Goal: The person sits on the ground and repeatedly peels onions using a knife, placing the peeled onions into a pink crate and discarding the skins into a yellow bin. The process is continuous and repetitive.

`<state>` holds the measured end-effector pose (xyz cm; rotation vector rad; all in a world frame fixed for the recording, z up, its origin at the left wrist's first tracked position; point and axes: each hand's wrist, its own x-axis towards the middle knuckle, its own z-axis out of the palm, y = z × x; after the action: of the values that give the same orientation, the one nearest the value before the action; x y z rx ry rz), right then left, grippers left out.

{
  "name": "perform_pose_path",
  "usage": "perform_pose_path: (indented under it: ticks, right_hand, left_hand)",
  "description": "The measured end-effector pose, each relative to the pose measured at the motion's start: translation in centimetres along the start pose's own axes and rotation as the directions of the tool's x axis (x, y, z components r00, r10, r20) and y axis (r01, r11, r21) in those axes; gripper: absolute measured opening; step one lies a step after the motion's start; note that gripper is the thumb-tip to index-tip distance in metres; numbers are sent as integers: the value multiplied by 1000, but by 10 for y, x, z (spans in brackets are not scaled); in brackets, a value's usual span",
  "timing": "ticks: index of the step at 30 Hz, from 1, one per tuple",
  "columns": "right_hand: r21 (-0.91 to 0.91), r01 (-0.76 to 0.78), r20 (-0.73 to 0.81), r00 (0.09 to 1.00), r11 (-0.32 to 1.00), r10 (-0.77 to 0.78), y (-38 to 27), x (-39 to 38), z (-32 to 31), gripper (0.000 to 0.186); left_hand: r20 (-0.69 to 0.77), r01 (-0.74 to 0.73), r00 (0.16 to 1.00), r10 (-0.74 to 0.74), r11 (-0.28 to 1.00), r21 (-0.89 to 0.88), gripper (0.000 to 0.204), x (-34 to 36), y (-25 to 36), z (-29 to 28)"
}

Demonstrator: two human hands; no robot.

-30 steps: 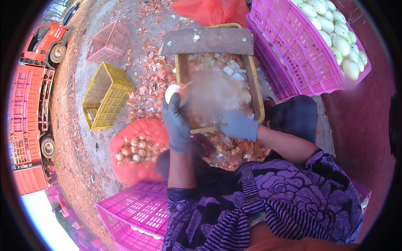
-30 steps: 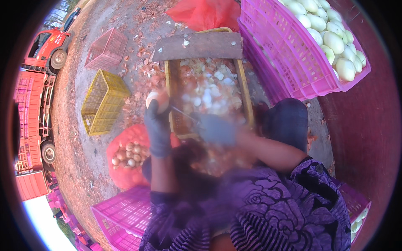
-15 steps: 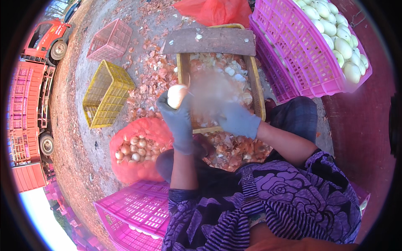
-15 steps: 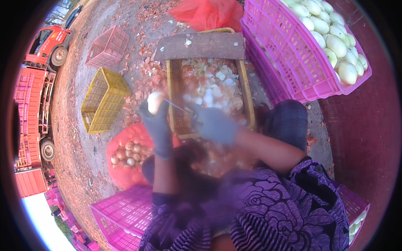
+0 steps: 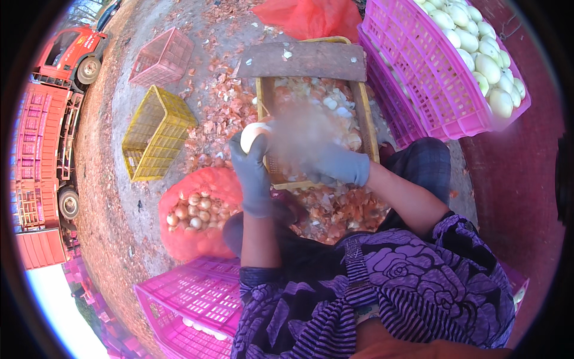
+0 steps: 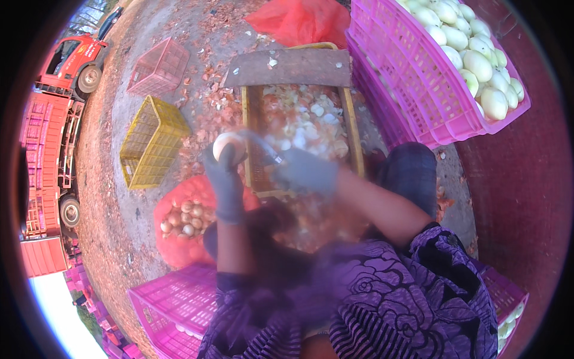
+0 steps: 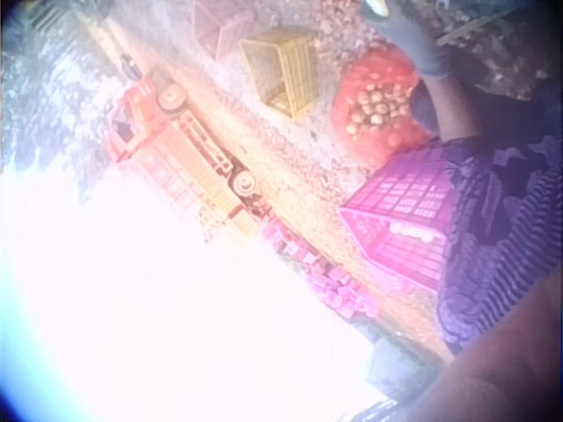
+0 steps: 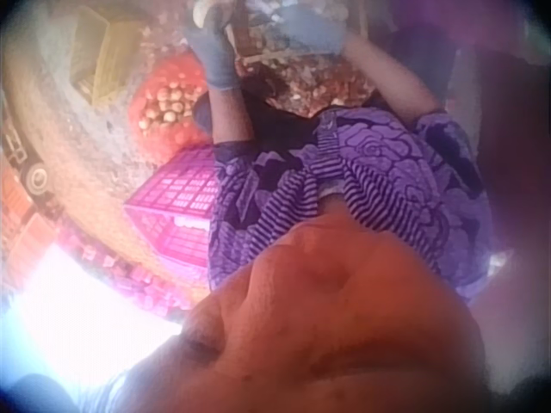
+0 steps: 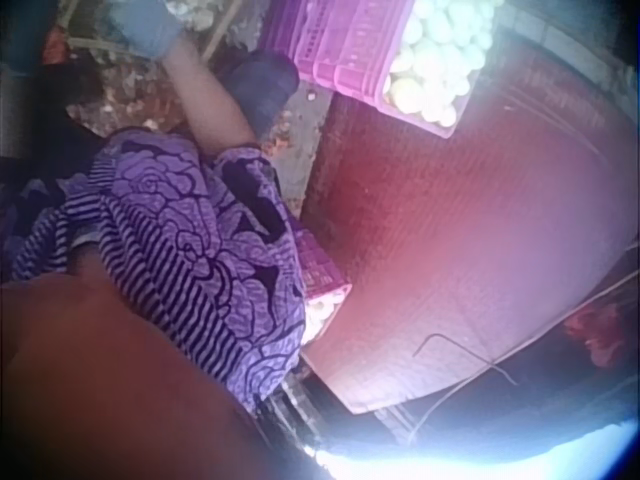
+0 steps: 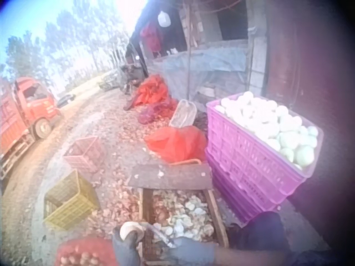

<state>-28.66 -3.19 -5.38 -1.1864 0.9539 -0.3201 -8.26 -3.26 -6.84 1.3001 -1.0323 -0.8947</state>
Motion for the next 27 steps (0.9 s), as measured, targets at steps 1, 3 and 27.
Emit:
perform_pose_path:
  ticks: [1, 3, 27]
  right_hand:
    - [62, -23, 36, 999, 998, 21, -1, 0, -1, 47]
    - [96, -35, 62, 998, 995, 29, -4, -2, 1, 47]
    - [-496, 427, -419, 645, 756, -639, 80, 68, -23, 36]
  left_hand:
    - [88, 67, 995, -52, 983, -171, 48, -1, 6, -3]
    - [179, 183, 976, -125, 914, -362, 48, 0, 8, -9]
    - [400, 431, 882, -248, 767, -475, 50, -13, 15, 3]
